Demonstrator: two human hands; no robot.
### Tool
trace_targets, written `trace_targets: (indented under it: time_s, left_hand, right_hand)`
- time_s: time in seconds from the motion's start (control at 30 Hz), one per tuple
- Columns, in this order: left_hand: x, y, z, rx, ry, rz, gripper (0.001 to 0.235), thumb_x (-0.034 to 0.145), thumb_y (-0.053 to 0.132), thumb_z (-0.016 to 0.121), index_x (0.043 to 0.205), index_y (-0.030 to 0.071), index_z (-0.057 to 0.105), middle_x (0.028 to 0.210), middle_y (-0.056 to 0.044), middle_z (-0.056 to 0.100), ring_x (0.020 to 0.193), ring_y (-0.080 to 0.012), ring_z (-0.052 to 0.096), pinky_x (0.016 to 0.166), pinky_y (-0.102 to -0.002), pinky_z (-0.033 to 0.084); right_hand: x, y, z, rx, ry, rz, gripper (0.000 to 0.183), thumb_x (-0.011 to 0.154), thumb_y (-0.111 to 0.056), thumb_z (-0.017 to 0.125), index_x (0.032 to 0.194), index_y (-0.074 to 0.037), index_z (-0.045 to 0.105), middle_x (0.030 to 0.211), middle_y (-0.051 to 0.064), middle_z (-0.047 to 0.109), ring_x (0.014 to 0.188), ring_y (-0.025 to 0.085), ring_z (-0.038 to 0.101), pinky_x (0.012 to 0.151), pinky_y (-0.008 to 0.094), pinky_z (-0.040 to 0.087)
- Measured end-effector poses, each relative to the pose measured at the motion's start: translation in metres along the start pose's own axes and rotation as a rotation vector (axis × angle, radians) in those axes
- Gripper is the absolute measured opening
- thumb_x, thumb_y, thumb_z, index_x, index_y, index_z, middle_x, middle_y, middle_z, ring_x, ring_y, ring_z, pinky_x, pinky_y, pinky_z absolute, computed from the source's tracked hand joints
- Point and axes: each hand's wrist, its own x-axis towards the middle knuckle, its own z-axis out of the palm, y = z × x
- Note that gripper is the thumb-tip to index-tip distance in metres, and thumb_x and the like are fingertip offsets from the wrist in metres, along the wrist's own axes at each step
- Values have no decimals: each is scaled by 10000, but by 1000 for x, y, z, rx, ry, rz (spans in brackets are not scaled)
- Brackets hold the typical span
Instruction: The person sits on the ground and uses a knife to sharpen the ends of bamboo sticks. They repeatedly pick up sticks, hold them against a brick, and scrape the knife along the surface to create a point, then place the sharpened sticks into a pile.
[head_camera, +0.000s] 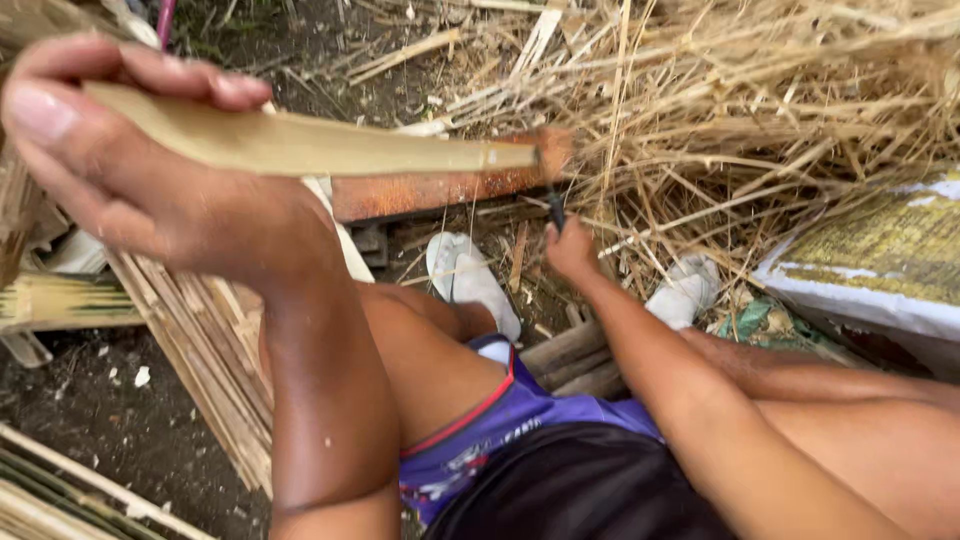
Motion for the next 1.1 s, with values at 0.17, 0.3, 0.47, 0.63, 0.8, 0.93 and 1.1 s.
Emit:
trace_targets:
  time_s: [0.17, 0.3, 0.47, 0.63, 0.8, 0.93, 1.1]
  left_hand:
    - [10, -5, 3, -1, -18, 61, 438, 1243, 401, 446, 1113, -15, 486, 829, -133, 542, 614, -224, 574, 572, -394, 603]
    - [-4, 4, -5, -192, -200, -53, 387, 1202, 345, 505, 1096, -23, 447, 803, -181, 473, 564, -282, 501, 577, -456, 541]
    - [-3, 18, 1, -199, -382, -35, 418, 1194, 316, 543, 1013, -41, 419, 772, -211, 491, 508, -250, 504, 526, -428, 508]
    - [0, 21, -2, -214, -352, -73, 449, 1190, 331, 561, 985, -47, 433, 729, -181, 499, 497, -214, 488, 507, -396, 480]
    - [-5, 17, -8, -199, -300, -102, 458, 1216, 330, 559, 1006, -53, 423, 783, -207, 486, 531, -242, 473, 523, -411, 473]
    - [0, 14, -15, -186, -274, -102, 434, 1215, 335, 540, 1017, -35, 429, 790, -190, 474, 549, -238, 476, 541, -410, 482]
    - [6, 15, -10, -211, -270, -75, 416, 1178, 362, 583, 1048, -6, 440, 795, -180, 513, 590, -232, 529, 585, -390, 525]
  right_hand:
    - [-54, -55, -71, 50, -154, 55, 300, 997, -317, 609, 1074, -32, 557, 728, 156, 653, 617, 337, 681, 554, 468, 516]
    - [-151, -133, -161, 309, -248, -296, 286, 992, -305, 610, 1055, -35, 541, 688, 153, 638, 613, 310, 675, 565, 439, 504]
    - [-168, -166, -185, 398, -191, -524, 305, 1000, -285, 599, 1146, -28, 524, 754, 153, 662, 662, 306, 708, 610, 420, 539]
    - [-101, -145, -147, 115, -137, -179, 290, 1033, -307, 619, 1085, -29, 557, 711, 175, 662, 652, 363, 680, 595, 452, 503]
    - [-133, -112, -142, 286, -84, -608, 320, 995, -297, 589, 1145, -20, 531, 697, 170, 652, 587, 338, 682, 547, 446, 528]
    - [-54, -54, -75, 109, -151, -118, 297, 1017, -310, 580, 1104, -30, 530, 759, 169, 688, 619, 336, 691, 533, 458, 544]
    - [-6, 46, -45, -72, -160, 37, 396, 1030, -378, 573, 1210, -33, 495, 848, 242, 697, 685, 404, 677, 599, 526, 526]
